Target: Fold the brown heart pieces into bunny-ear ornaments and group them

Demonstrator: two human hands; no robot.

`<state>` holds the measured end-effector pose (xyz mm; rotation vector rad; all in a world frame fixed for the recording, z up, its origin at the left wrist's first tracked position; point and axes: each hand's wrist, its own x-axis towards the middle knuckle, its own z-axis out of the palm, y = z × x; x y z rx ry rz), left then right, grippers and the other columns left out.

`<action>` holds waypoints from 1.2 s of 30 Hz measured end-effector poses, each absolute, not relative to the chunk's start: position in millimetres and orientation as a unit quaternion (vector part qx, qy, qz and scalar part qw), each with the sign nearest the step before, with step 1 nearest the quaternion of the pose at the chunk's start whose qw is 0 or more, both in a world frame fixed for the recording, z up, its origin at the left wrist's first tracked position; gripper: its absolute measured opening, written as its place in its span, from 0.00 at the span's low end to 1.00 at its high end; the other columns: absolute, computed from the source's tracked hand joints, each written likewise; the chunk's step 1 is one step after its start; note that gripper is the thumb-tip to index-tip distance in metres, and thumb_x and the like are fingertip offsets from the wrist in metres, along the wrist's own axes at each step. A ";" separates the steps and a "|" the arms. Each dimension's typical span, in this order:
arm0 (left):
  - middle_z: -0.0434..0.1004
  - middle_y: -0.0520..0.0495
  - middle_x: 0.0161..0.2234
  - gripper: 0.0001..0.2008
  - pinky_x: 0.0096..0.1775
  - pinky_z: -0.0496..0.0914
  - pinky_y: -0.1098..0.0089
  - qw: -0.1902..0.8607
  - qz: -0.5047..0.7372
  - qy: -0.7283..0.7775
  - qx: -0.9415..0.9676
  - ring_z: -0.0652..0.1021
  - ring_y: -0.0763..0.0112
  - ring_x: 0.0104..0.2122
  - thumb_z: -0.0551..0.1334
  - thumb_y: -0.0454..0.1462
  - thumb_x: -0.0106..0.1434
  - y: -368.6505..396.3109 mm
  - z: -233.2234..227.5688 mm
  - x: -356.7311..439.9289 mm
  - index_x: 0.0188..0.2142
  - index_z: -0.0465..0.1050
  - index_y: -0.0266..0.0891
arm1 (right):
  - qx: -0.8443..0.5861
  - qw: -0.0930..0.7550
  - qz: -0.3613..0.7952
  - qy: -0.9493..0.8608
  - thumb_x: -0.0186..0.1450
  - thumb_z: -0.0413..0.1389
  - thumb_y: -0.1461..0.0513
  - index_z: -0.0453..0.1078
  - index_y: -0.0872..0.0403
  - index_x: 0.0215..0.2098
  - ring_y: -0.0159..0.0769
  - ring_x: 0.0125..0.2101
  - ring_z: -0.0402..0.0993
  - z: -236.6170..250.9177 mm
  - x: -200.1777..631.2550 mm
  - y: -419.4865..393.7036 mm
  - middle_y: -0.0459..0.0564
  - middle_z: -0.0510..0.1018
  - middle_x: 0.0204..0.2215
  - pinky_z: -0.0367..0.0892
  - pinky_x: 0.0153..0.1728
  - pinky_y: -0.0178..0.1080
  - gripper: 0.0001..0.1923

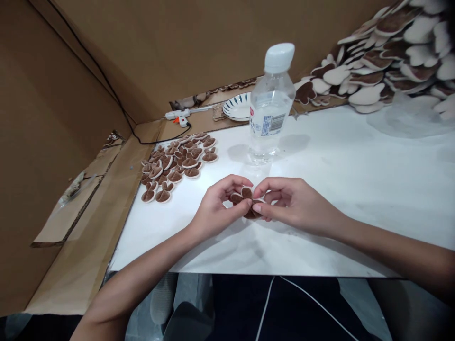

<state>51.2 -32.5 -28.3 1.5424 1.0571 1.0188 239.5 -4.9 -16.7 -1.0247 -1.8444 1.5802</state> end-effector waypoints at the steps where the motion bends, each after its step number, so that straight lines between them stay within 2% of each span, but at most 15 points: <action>1: 0.72 0.49 0.31 0.11 0.34 0.70 0.74 0.484 0.417 0.438 0.632 0.74 0.74 0.31 0.63 0.33 0.58 -32.7 -28.2 51.6 0.42 0.68 0.37 | -0.375 0.253 0.570 -0.686 0.57 0.61 0.61 0.68 0.54 0.33 0.33 0.24 0.74 -17.0 238.9 -5.9 0.47 0.76 0.24 0.69 0.25 0.35 0.08; 5: 0.71 0.49 0.32 0.14 0.34 0.71 0.73 0.517 0.436 0.428 0.600 0.74 0.74 0.32 0.63 0.33 0.58 -32.4 -27.4 50.2 0.44 0.66 0.37 | -0.362 0.278 0.597 -0.659 0.56 0.61 0.62 0.65 0.54 0.34 0.33 0.25 0.75 -19.3 237.7 -6.1 0.46 0.75 0.25 0.71 0.25 0.34 0.10; 10: 0.71 0.51 0.33 0.22 0.36 0.73 0.69 0.576 0.459 0.389 0.553 0.75 0.72 0.33 0.66 0.33 0.55 -29.1 -26.6 46.8 0.48 0.63 0.40 | -0.339 0.308 0.653 -0.603 0.56 0.63 0.62 0.63 0.52 0.40 0.34 0.29 0.78 -23.8 240.1 0.1 0.47 0.72 0.38 0.74 0.28 0.36 0.16; 14: 0.73 0.50 0.32 0.23 0.38 0.71 0.70 0.579 0.451 0.406 0.544 0.76 0.72 0.34 0.68 0.35 0.54 -26.8 -28.2 46.2 0.47 0.64 0.40 | -0.336 0.289 0.662 -0.604 0.58 0.60 0.61 0.66 0.53 0.41 0.33 0.32 0.75 -22.4 242.1 4.5 0.48 0.74 0.36 0.73 0.29 0.35 0.14; 17: 0.74 0.49 0.32 0.24 0.37 0.70 0.72 0.589 0.443 0.405 0.541 0.76 0.73 0.32 0.70 0.36 0.53 -25.4 -29.5 45.3 0.47 0.64 0.39 | -0.345 0.276 0.667 -0.600 0.61 0.57 0.58 0.71 0.56 0.36 0.33 0.32 0.73 -21.5 242.6 7.2 0.49 0.75 0.32 0.73 0.29 0.34 0.09; 26: 0.71 0.52 0.28 0.22 0.34 0.68 0.73 0.579 0.451 0.381 0.562 0.74 0.75 0.29 0.69 0.36 0.53 -24.2 -31.5 44.9 0.45 0.65 0.39 | -0.323 0.276 0.682 -0.596 0.61 0.58 0.52 0.70 0.58 0.29 0.29 0.29 0.71 -27.6 242.3 8.4 0.46 0.72 0.26 0.72 0.28 0.32 0.16; 31: 0.69 0.52 0.30 0.21 0.34 0.66 0.75 0.537 0.461 0.377 0.597 0.72 0.76 0.31 0.69 0.36 0.54 -25.4 -31.0 44.8 0.45 0.65 0.39 | -0.319 0.278 0.675 -0.604 0.62 0.58 0.51 0.69 0.58 0.30 0.30 0.30 0.72 -25.8 241.0 6.1 0.47 0.72 0.27 0.72 0.29 0.33 0.17; 36: 0.70 0.50 0.32 0.19 0.36 0.69 0.73 0.555 0.460 0.382 0.579 0.73 0.74 0.33 0.67 0.36 0.57 -25.9 -32.8 45.6 0.46 0.65 0.39 | -0.317 0.290 0.660 -0.616 0.61 0.58 0.53 0.70 0.58 0.33 0.31 0.30 0.72 -27.2 241.0 5.7 0.48 0.73 0.28 0.72 0.27 0.33 0.15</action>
